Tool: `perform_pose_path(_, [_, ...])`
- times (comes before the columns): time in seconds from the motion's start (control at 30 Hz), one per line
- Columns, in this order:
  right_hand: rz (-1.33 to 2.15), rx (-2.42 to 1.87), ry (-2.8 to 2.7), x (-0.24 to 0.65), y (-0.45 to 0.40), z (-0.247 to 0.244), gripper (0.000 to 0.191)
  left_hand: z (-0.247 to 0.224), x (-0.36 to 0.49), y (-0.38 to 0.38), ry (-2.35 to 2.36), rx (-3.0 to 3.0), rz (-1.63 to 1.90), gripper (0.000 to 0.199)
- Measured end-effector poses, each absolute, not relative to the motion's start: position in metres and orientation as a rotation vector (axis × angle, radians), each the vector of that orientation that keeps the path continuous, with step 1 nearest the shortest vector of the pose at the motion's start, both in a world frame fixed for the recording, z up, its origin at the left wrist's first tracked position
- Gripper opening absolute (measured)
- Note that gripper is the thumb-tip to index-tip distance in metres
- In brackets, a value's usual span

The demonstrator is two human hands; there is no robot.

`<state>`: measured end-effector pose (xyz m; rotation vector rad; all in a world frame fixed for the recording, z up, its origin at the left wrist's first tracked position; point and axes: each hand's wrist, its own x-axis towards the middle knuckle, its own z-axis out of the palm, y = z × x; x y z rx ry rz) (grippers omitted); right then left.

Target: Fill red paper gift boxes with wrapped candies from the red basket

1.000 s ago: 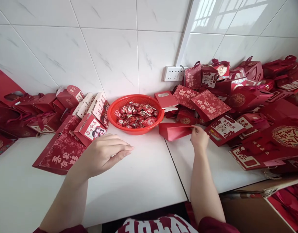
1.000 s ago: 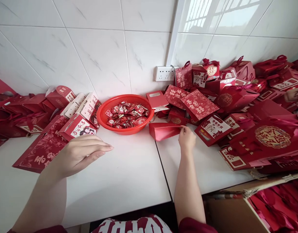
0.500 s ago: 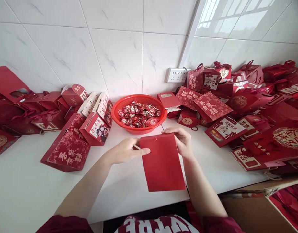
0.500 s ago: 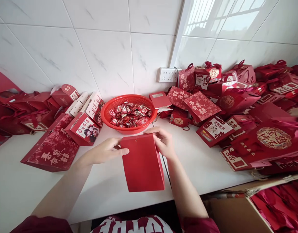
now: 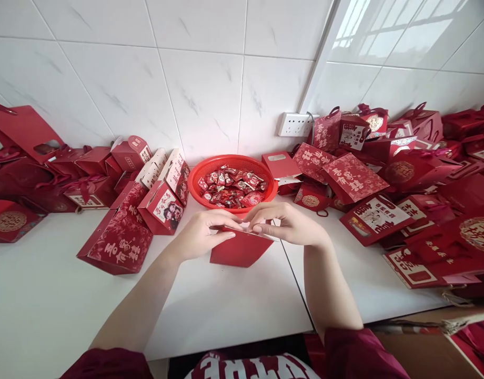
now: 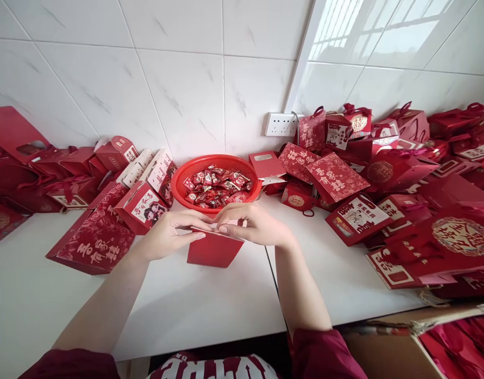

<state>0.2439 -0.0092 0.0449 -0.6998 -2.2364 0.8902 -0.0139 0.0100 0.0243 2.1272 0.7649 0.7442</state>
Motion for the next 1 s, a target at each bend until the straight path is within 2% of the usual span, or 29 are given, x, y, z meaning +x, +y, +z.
perform_pose_path(0.2, [0.648,-1.003,-2.332,0.242,-0.006,0.031,0.019,0.013,-0.010,0.022,0.775,2.166,0.756,0.023])
perform_pose_path(0.43, [0.784,-1.038,-2.301,0.236,0.004,0.020,0.029,0.017,-0.016,0.031,0.829,2.180,0.545,0.050])
perform_pose_path(0.5, [0.794,-1.016,-2.304,0.234,0.005,0.020,0.029,0.023,-0.021,0.031,0.828,2.162,0.466,0.053])
perform_pose_path(0.67, [0.753,-1.108,-2.340,0.228,0.001,0.024,0.027,0.027,-0.018,0.026,0.875,2.087,0.460,0.029])
perform_pose_path(1.0, [0.534,-1.058,-2.434,0.214,0.004,0.017,0.031,0.011,-0.003,0.021,0.960,2.417,0.672,0.019])
